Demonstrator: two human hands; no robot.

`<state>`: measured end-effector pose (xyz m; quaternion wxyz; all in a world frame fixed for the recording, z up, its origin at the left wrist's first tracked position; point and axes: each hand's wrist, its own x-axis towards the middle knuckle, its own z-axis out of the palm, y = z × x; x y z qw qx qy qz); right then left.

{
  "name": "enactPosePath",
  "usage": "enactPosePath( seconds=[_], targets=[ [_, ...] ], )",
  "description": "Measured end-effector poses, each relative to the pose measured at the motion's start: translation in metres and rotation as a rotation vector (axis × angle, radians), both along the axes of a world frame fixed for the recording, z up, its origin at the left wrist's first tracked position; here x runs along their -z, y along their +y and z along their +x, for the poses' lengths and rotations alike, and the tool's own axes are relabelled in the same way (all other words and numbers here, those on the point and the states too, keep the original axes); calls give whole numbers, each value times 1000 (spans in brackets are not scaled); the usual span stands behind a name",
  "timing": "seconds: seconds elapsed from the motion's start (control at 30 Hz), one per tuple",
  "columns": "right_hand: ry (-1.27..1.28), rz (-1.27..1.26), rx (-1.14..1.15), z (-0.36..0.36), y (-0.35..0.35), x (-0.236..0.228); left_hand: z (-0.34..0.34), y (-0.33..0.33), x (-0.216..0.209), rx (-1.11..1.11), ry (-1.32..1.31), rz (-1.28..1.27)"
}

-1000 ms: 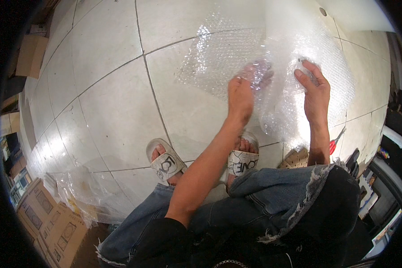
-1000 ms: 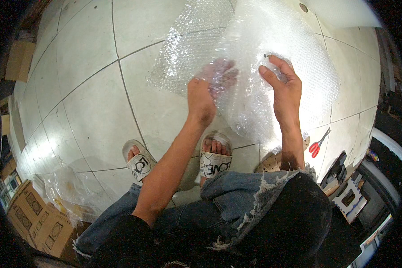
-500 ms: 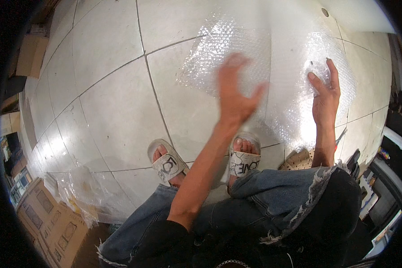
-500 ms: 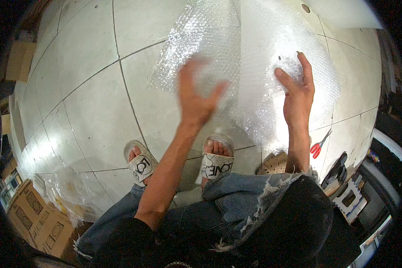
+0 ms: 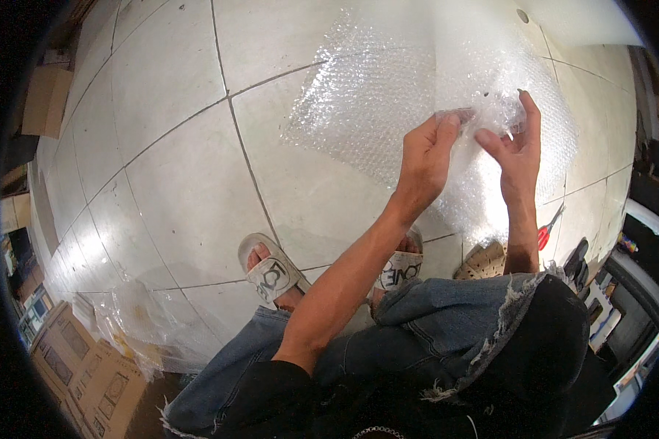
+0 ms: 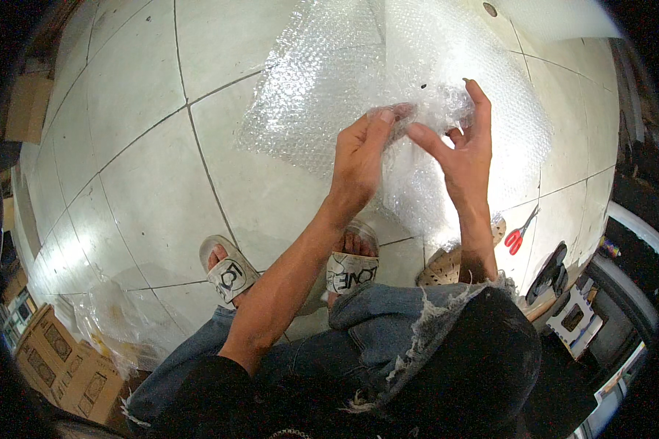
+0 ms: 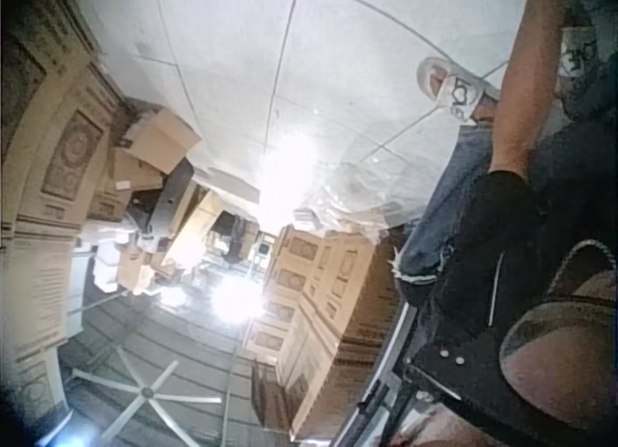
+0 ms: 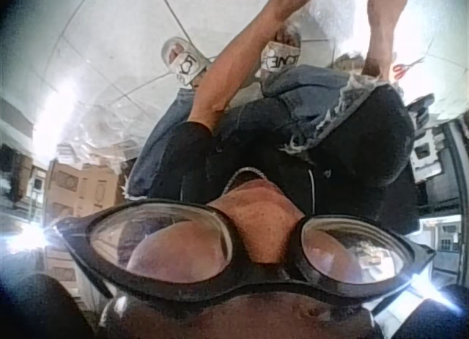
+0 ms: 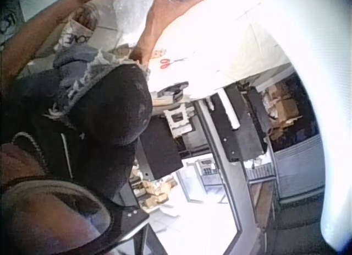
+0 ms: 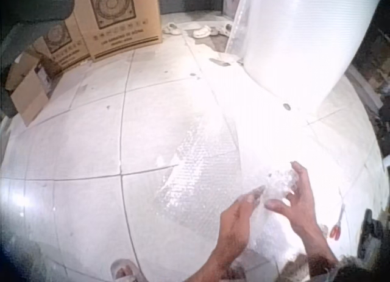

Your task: The person sits on a tiled floor and uses red-handled scissors to cut a large sheet of bubble wrap into smaller pieces. They repeatedly cut along the grid lines and gather the cut sections.

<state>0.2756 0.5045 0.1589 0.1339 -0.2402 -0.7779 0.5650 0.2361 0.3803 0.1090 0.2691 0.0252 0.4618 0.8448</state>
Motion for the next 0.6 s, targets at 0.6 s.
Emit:
enactPosePath(
  seconds=[0.6],
  targets=[
    [-12, 35, -15, 5, -5, 8, -5, -1, 10, -184, -237, 200]
  ],
)
